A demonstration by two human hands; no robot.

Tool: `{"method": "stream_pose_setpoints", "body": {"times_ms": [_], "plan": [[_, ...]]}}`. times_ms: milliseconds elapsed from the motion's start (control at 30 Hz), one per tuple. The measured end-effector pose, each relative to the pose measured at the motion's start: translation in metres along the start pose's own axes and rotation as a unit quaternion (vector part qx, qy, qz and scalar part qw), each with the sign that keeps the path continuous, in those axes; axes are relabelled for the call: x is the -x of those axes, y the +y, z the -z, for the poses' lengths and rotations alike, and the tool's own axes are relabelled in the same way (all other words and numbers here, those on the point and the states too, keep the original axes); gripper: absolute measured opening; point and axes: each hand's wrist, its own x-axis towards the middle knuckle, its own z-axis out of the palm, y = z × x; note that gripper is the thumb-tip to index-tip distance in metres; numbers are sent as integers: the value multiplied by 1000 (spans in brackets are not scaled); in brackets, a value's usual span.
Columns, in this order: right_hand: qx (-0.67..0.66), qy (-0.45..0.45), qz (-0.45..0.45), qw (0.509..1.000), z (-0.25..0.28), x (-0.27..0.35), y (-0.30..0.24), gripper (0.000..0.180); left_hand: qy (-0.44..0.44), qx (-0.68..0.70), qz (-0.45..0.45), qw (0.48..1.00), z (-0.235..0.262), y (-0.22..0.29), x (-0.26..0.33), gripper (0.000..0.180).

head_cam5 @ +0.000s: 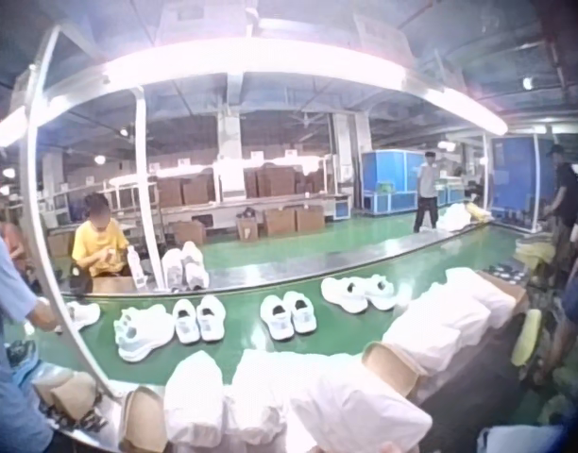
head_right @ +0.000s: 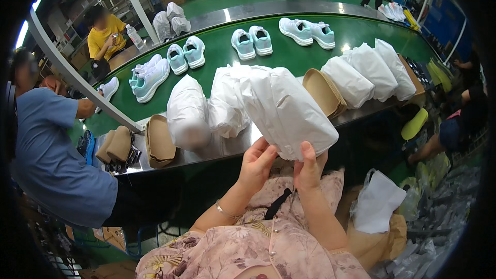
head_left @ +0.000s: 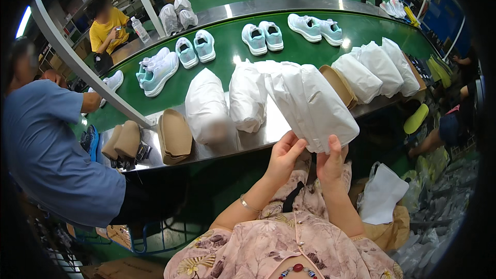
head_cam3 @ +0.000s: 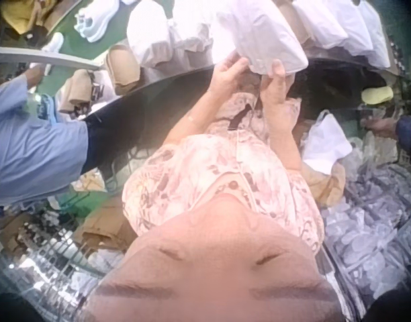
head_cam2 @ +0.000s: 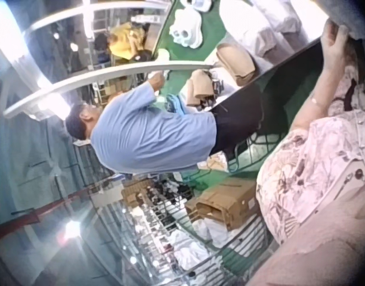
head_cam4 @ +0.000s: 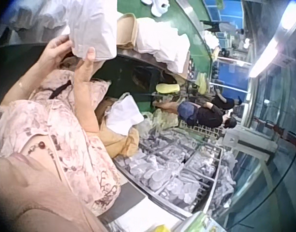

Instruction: The person wraps individual shoe components in white tissue paper and places them into stacks on a workstation table.

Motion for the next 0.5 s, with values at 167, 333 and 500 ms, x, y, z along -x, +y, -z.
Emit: {"method": "stream_pose_setpoints", "body": {"times_ms": [167, 333, 500], "plan": [[30, 33, 80, 996, -23, -10, 10, 60, 196, -344, -242, 886, 39, 7, 39, 30], [73, 11, 111, 991, -49, -9, 25, 61, 329, -522, -247, 747, 85, -7, 24, 62], [75, 26, 110, 991, -64, -10, 33, 64, 323, -555, -299, 706, 113, -21, -12, 72]]}}
